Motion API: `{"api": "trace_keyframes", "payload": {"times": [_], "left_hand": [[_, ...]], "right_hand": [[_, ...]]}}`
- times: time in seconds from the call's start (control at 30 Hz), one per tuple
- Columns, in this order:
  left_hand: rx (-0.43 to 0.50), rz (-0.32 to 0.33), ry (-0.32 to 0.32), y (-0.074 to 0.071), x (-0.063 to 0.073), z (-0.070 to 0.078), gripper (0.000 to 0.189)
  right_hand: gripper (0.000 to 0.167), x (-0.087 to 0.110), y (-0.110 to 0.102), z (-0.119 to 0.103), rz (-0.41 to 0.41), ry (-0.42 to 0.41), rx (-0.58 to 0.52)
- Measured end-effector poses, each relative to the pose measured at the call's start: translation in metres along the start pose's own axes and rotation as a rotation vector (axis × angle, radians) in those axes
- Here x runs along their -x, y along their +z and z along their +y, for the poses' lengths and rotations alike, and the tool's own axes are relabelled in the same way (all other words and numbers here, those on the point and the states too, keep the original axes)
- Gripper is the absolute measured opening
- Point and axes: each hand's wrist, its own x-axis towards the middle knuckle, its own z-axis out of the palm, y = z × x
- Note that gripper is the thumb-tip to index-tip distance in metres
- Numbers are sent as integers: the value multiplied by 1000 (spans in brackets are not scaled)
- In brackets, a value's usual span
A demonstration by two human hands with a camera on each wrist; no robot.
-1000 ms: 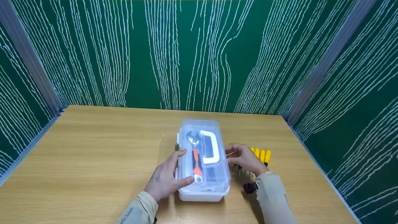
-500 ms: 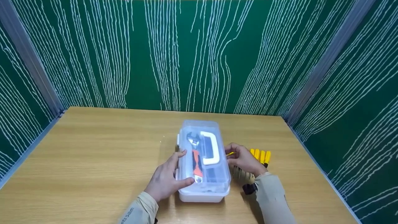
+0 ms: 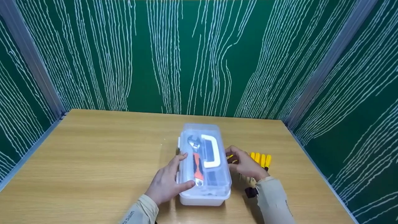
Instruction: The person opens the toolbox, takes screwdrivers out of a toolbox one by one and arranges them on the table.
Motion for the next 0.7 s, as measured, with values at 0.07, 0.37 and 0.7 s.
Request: {"api": "trace_keyframes", "payload": {"times": [0.07,0.37,0.7], "left_hand": [[0,-12,-20,0,0,1,89],[-4,-22,-51,2,-2,3,90],[-25,3,-16,2,2,1,89]], "right_hand": [[42,1,0,-1,10,12,10],[41,2,0,-4,49,47,75],[41,3,0,-7,48,-2,116]]}}
